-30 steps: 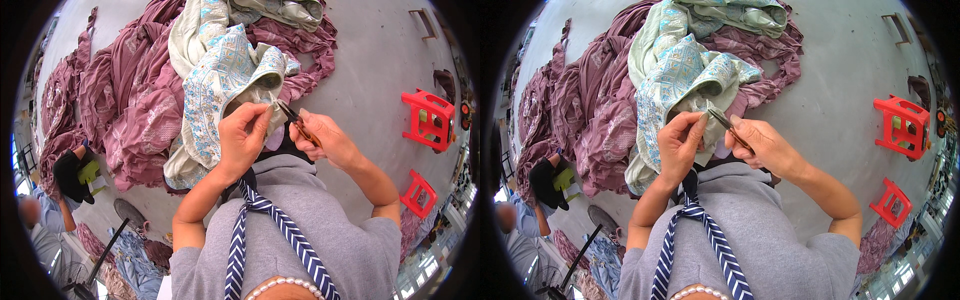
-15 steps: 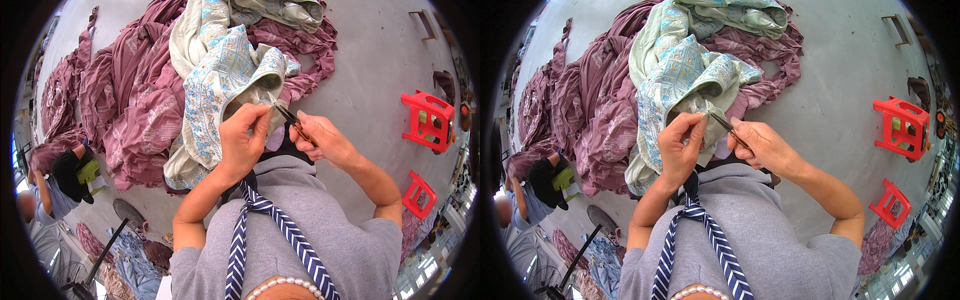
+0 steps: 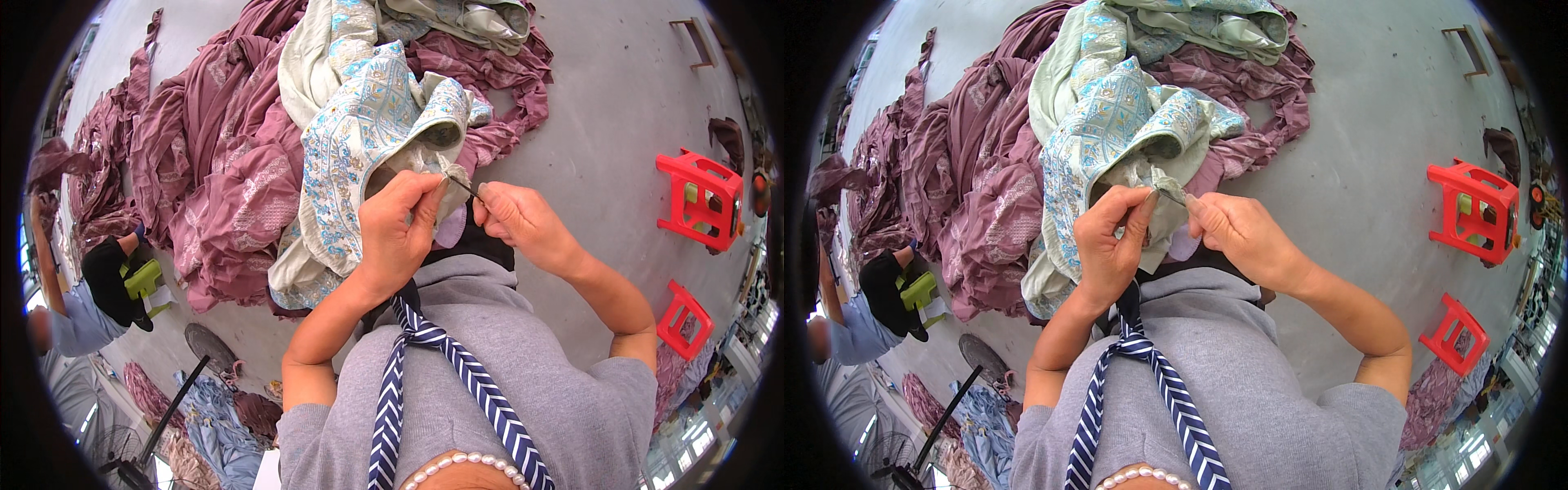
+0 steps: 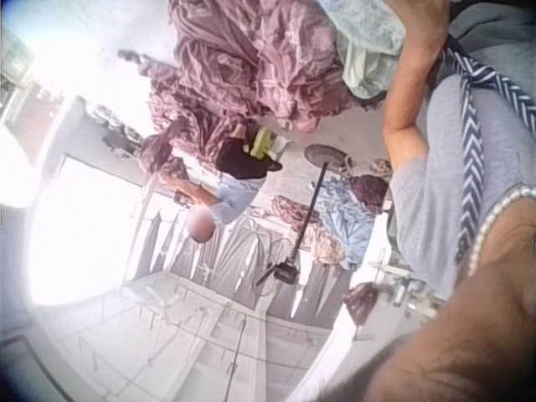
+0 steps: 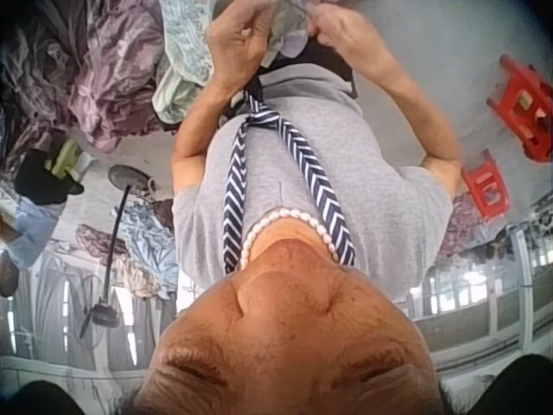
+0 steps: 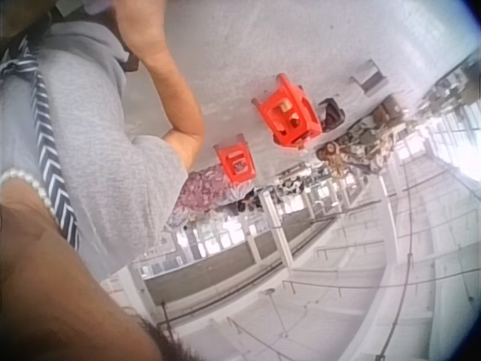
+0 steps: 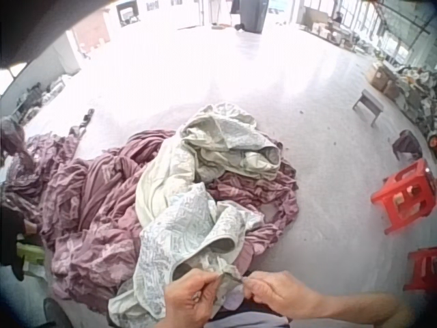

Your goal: The person uses scissors to trim loose threads and edges from a piece of light-colored patterned fabric. The person holds the fabric with one hand and carefully cuts small sections with the other.

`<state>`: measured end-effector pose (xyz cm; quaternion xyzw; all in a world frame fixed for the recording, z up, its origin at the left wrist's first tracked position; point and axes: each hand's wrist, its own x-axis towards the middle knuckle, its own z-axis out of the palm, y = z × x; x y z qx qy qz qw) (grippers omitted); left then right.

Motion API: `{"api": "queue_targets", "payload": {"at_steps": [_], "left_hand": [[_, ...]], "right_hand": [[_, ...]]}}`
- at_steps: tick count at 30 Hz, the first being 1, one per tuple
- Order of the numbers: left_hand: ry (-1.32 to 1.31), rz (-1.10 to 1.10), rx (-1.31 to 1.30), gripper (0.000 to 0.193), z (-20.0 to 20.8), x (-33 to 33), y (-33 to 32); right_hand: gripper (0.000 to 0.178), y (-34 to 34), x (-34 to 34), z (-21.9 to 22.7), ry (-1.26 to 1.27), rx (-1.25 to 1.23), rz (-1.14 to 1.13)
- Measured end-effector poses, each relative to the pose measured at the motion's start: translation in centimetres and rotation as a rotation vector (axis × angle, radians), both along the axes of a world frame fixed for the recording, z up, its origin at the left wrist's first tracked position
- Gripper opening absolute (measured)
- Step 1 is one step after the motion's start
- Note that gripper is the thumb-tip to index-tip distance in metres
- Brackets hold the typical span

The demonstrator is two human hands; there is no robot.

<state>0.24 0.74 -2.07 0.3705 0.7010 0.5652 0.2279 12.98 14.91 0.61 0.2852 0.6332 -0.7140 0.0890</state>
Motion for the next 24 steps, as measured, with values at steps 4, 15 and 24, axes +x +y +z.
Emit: {"api": "queue_targets", "payload": {"at_steps": [4, 15, 24], "left_hand": [[0.032, 0.004, -0.020, 0.009, 0.2, -0.1, 0.0], [0.044, -0.080, 0.009, 0.008, 0.4, 0.2, -0.2], [0.030, -0.065, -0.061, 0.007, 0.9, -0.3, -0.2]], "right_hand": [[0.039, 0.2, -0.2, -0.1, 0.016, 0.262, 0.076], [0.029, 0.0, -0.7, -0.4, 0.088, 0.318, 0.092], [0.020, 1.2, -1.8, 0.3, 0.088, 0.428, -0.009]]}}
